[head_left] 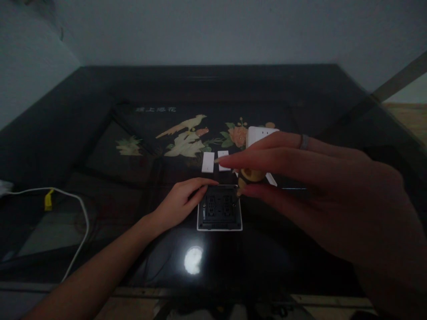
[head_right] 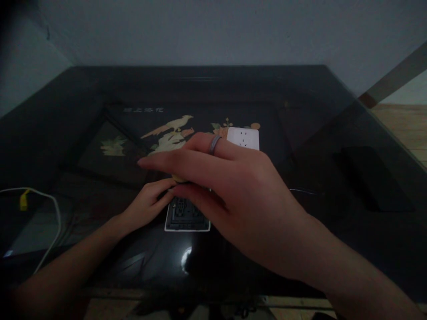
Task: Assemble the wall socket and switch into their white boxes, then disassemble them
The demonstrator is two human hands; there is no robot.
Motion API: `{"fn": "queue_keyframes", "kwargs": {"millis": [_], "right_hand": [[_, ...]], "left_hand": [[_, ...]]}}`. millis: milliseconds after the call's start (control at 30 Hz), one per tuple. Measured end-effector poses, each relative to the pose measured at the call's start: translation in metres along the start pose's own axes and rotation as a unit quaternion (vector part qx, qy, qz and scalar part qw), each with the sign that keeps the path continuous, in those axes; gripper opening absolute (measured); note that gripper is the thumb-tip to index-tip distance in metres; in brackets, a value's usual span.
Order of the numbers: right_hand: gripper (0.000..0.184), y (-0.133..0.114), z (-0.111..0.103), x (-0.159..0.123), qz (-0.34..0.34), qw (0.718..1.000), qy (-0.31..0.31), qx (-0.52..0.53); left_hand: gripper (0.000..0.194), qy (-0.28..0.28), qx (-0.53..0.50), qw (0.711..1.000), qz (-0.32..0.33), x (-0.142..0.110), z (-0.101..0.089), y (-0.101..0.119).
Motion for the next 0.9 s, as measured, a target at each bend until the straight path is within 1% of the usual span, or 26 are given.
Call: {"fn": "queue_keyframes", "kwargs": {"millis": [100, 167, 200, 267, 333, 400, 467, 567, 633, 667, 700, 833, 900], "right_hand": [[0.035, 0.003, -0.009, 0.000, -0.013, 0.997, -0.061, 0.036], [0.028, 0.004, -0.010, 0.000, -0.022, 0.994, -0.088, 0.061], [0.024, 0.004, -0.008, 0.001, -0.029, 0.994, -0.086, 0.067], [0.020, 0.002, -0.002, 0.001, -0.034, 0.997, -0.049, 0.055], [0.019, 0.001, 0.004, 0.000, -0.020, 1.000, 0.007, 0.010], [0.020, -0.001, 0.007, -0.001, -0.001, 0.999, 0.037, -0.036], [0.028, -0.001, 0.004, -0.002, 0.004, 0.998, 0.030, -0.048], [0.035, 0.000, -0.004, -0.002, -0.014, 0.999, -0.030, -0.010], [0.032, 0.002, -0.006, -0.001, -0.037, 0.996, -0.072, 0.024], [0.028, 0.002, -0.006, -0.001, -0.048, 0.995, -0.075, 0.033], [0.025, 0.002, -0.004, -0.001, -0.054, 0.996, -0.066, 0.034], [0.020, -0.001, 0.008, 0.001, -0.043, 0.999, 0.015, -0.015], [0.018, -0.002, 0.009, 0.002, -0.037, 0.999, 0.023, -0.023]], "left_hand": [[0.028, -0.001, 0.002, 1.000, -0.001, 0.000, 0.001, -0.001], [0.028, 0.003, 0.000, 1.000, 0.003, 0.000, 0.001, 0.000], [0.028, 0.005, -0.002, 1.000, 0.006, 0.000, 0.001, 0.000], [0.027, 0.004, -0.006, 1.000, 0.005, 0.000, 0.000, 0.002], [0.027, 0.003, -0.005, 1.000, 0.004, 0.000, -0.001, 0.002], [0.028, 0.005, -0.002, 1.000, 0.008, 0.001, -0.001, 0.002], [0.028, 0.006, 0.002, 1.000, 0.012, 0.001, -0.001, 0.001], [0.027, 0.005, 0.001, 1.000, 0.007, 0.000, 0.000, -0.001], [0.028, 0.004, -0.005, 1.000, 0.004, 0.000, 0.001, -0.001], [0.029, 0.003, -0.009, 1.000, 0.004, 0.000, 0.000, -0.001], [0.029, 0.001, -0.012, 1.000, 0.003, 0.000, 0.000, 0.000], [0.029, -0.002, -0.013, 1.000, -0.002, 0.000, 0.000, 0.001], [0.029, -0.001, -0.009, 1.000, -0.002, 0.000, 0.000, 0.000]]}}
Point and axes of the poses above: each hand's wrist, its own x-axis towards the middle knuckle, its own z-axis out of the palm, y = z × x, the point moved 1 cm from there along x, towards the middle knuckle, and after that the axes turned 1 degree about y, right-handed, at the moved point
